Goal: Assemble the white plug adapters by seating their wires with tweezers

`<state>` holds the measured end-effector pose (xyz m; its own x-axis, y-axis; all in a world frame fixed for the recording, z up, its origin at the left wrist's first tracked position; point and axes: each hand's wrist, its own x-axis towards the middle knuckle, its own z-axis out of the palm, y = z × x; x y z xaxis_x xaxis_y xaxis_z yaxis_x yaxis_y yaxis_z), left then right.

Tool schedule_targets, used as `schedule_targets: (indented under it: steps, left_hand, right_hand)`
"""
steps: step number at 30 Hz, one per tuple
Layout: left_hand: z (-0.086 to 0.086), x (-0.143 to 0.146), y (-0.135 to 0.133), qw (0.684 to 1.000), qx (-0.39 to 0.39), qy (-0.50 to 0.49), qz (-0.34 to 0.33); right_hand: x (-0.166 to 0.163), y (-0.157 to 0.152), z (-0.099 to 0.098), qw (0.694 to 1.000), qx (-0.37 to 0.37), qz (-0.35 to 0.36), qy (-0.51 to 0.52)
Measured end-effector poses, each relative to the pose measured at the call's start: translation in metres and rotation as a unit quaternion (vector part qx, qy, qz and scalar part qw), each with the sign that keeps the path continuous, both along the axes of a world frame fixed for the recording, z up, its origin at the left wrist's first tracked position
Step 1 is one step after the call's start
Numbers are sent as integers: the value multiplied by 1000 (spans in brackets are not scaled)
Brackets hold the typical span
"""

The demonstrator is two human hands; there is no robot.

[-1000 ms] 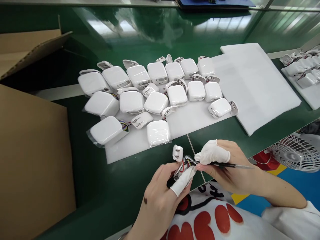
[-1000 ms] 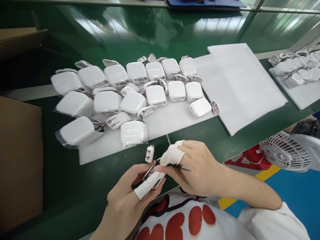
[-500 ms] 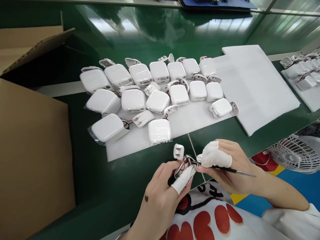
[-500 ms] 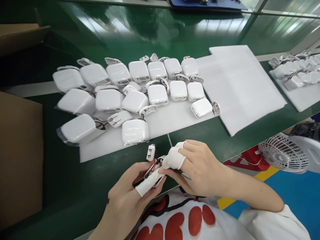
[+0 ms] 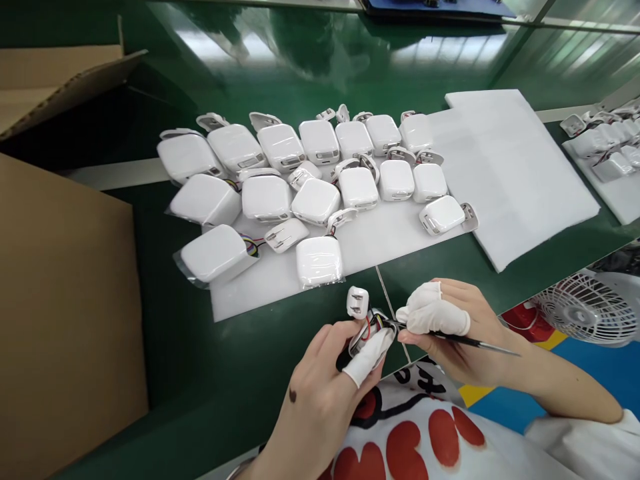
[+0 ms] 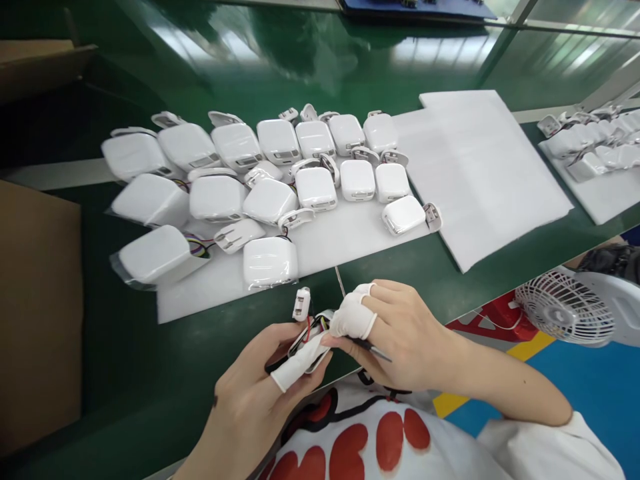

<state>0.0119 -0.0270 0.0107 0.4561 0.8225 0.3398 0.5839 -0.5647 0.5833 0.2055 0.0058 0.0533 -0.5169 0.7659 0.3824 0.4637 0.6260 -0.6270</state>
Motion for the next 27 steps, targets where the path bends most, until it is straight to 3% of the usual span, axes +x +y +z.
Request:
schedule_targets:
  steps: [4,10,13,27]
  left_hand:
    - [0,1,0,1000,1,-1,2]
    - [2,3,-2,1000,-10,1,10]
    - [1,3,-3,1000,-9,-1,16]
    - [-2,4,-4,999,18,-8,39]
  right_hand:
    - [-3,-5,-8,999,11,-16,42]
    - [-14,-25,-16,990,57,-106,66]
    - [-16,-28,-13,986,43,-142,78]
    - [-16,-21,-6,986,4,-138,89]
